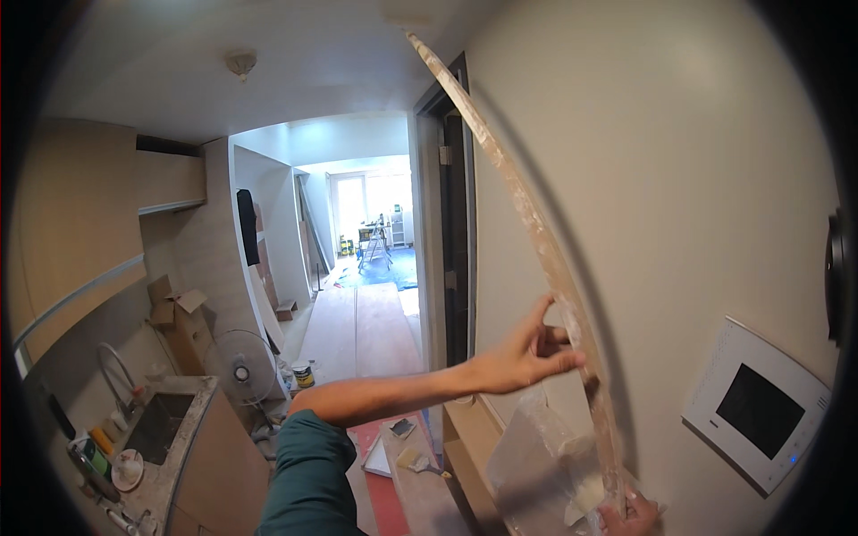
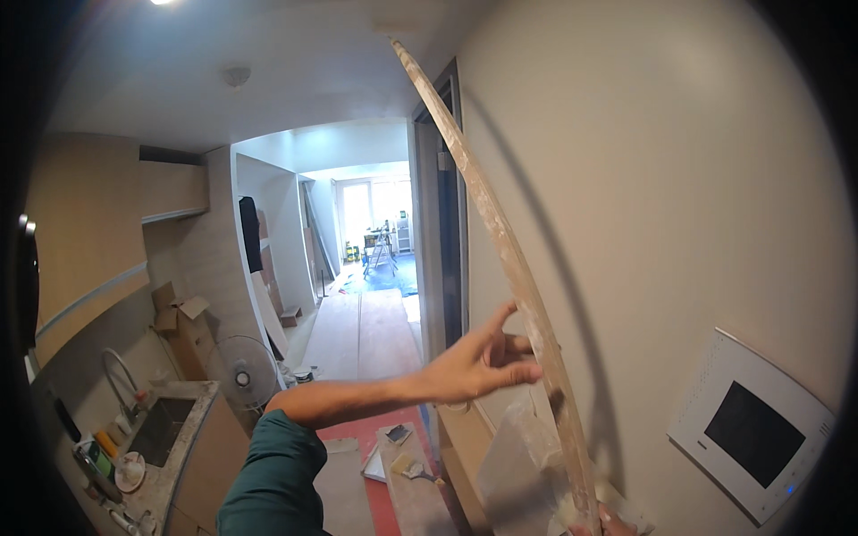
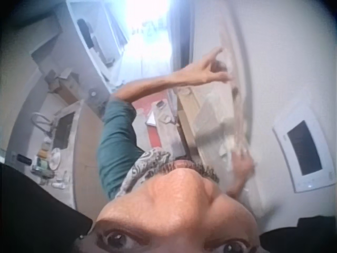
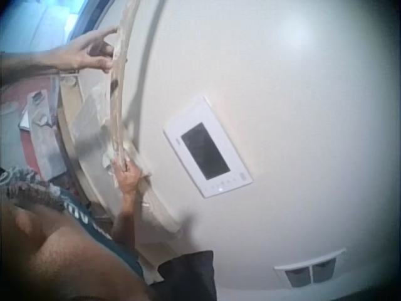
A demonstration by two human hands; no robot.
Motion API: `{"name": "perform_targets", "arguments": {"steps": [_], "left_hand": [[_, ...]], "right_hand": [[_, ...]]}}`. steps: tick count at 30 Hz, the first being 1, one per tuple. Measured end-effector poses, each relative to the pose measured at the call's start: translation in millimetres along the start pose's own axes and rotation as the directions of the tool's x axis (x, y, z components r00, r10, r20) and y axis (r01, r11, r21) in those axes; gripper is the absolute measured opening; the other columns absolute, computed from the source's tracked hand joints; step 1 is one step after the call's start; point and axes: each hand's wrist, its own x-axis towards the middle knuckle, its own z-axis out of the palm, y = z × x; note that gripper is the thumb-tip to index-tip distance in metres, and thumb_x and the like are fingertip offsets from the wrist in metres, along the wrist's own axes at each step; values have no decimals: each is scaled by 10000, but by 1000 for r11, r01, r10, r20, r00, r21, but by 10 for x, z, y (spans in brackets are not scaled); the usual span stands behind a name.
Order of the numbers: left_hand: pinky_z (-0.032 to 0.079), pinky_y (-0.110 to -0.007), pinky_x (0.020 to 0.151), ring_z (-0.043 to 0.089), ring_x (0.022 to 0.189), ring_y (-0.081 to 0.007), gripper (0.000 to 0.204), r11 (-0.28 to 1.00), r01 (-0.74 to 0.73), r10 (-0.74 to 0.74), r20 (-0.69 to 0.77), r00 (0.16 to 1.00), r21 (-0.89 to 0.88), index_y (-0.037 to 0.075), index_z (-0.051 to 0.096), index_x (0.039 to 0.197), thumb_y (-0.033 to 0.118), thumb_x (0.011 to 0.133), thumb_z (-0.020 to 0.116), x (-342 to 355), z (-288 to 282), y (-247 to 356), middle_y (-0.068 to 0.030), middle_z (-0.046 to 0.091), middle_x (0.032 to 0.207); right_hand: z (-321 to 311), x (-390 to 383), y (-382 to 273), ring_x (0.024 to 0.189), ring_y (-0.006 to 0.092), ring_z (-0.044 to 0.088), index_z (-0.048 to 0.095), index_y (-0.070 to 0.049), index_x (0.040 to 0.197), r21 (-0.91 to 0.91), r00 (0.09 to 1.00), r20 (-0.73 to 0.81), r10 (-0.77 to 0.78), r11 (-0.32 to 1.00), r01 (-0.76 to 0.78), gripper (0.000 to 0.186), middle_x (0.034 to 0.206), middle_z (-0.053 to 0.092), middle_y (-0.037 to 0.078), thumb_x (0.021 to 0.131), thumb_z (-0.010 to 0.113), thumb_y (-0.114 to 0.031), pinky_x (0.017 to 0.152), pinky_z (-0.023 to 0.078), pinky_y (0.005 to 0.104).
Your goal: The person uses a long-handled paint roller to apply white paint to the ceiling in a kitchen area. They repeatedly dip the roller into a paint tray on the floor and roll the ceiling surface, moving back and forth to cover different sections.
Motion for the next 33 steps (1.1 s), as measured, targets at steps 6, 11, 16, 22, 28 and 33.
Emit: {"name": "perform_targets", "arguments": {"steps": [6,11,16,22,28,33], "left_hand": [[583,-300,769,691,890,-202,776,980,29,28,-282,959,196,-113,219,1434,263,948,694,345,-719,21,-199,662,1102],[592,-275,647,710,846,-188,532,977,-74,150,-403,903,198,-85,460,1273,243,934,706,553,-1471,-73,-163,682,1023],[586,-260,610,678,671,-151,455,970,-23,161,-565,809,242,-98,539,1168,246,921,704,765,-2187,-87,-157,686,942],[555,-252,521,591,518,-116,339,967,-109,235,-645,727,230,-65,601,962,242,896,727,930,-2865,-73,-84,621,718],[563,-286,571,604,558,-135,316,968,-89,229,-685,692,233,-52,624,952,251,917,707,990,-3402,81,-72,606,728],[560,-269,586,649,610,-146,480,952,-103,274,-647,712,290,-93,584,1050,342,906,723,938,-3468,150,-117,664,762]], "right_hand": [[475,752,-466,475,55,528,642,100,1176,682,991,-48,-123,721,123,355,664,620,41,838,707,11,385,377,206],[641,1313,-1029,477,51,537,684,49,1134,690,979,-24,-202,705,162,314,651,629,18,869,742,-109,398,396,215],[779,1819,-1592,491,45,537,689,45,1105,698,960,-17,-278,684,211,289,670,630,6,883,727,-137,389,391,218],[907,2279,-2155,504,51,544,695,9,1115,687,953,35,-301,700,195,285,698,631,-4,889,700,-164,383,402,231],[960,2579,-2628,505,53,539,705,-19,1119,668,924,22,-382,693,271,270,702,621,-9,898,673,-169,390,412,231],[910,2551,-2769,519,47,539,708,-24,1126,673,931,18,-364,694,258,275,714,623,-12,902,672,-179,398,415,229]]}}
